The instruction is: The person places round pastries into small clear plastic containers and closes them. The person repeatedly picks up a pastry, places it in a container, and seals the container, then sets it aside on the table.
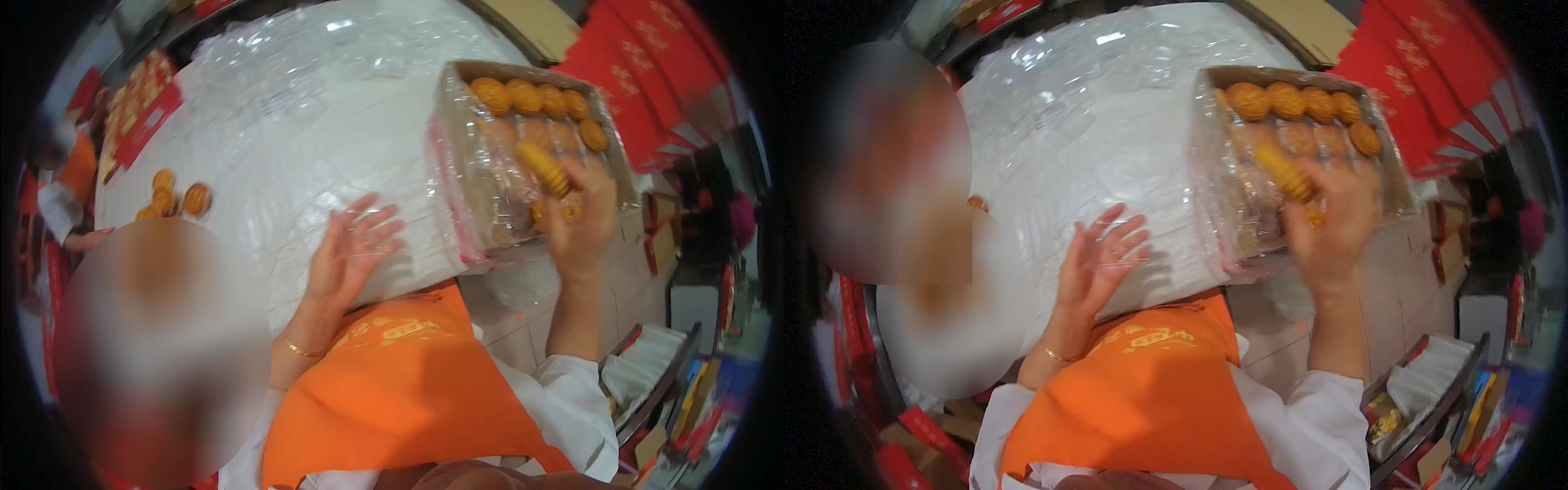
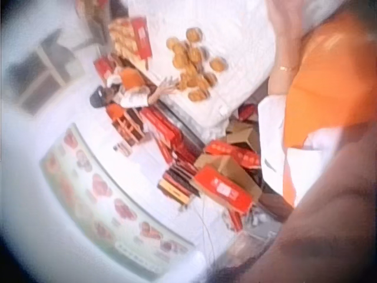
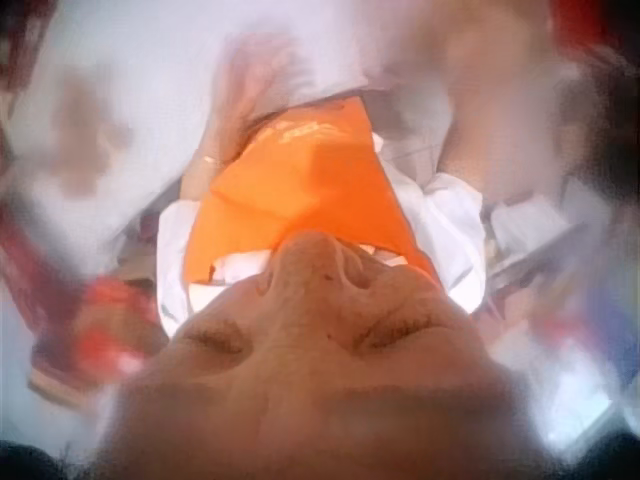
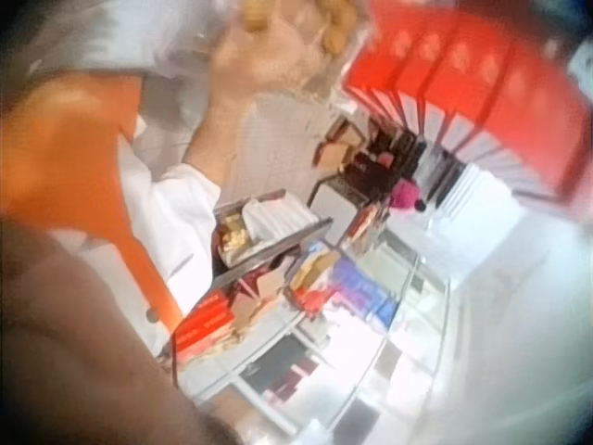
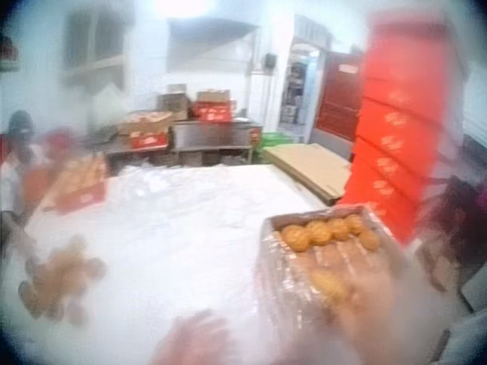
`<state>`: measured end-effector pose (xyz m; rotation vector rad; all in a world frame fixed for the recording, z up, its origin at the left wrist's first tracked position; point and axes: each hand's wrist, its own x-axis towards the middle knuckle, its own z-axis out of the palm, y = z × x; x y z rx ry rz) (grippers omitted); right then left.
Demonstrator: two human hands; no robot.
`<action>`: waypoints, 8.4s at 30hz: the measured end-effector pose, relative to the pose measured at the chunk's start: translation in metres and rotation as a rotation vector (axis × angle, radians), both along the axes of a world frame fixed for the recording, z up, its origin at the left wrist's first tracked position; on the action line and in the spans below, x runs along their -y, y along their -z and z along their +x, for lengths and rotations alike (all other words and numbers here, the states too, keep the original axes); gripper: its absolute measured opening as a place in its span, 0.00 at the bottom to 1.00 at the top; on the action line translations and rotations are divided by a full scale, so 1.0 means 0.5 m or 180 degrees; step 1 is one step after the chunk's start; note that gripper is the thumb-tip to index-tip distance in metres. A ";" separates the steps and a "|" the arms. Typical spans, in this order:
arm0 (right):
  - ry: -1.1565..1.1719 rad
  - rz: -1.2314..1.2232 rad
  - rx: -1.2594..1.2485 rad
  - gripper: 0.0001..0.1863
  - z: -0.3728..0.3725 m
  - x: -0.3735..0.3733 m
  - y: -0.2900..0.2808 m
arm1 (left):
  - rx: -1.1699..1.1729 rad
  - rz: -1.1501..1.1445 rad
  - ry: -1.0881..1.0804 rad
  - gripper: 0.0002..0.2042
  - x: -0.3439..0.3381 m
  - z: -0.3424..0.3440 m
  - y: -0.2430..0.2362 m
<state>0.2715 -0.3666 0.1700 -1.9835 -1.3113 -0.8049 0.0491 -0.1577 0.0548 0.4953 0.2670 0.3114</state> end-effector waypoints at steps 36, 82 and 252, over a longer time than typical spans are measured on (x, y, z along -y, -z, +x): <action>-0.2084 -0.0103 -0.0411 0.28 -0.254 -0.208 0.123 | 0.0233 0.0248 -0.0174 0.24 0.004 -0.139 -0.061; -0.2300 -0.1245 -0.0639 0.23 -0.242 -0.206 0.119 | 0.0061 -0.0075 -0.0544 0.27 0.009 -0.121 -0.001; -0.2415 -0.1616 -0.2594 0.08 -0.292 -0.244 0.294 | -0.4318 0.6933 -0.2046 0.24 -0.552 -0.248 0.160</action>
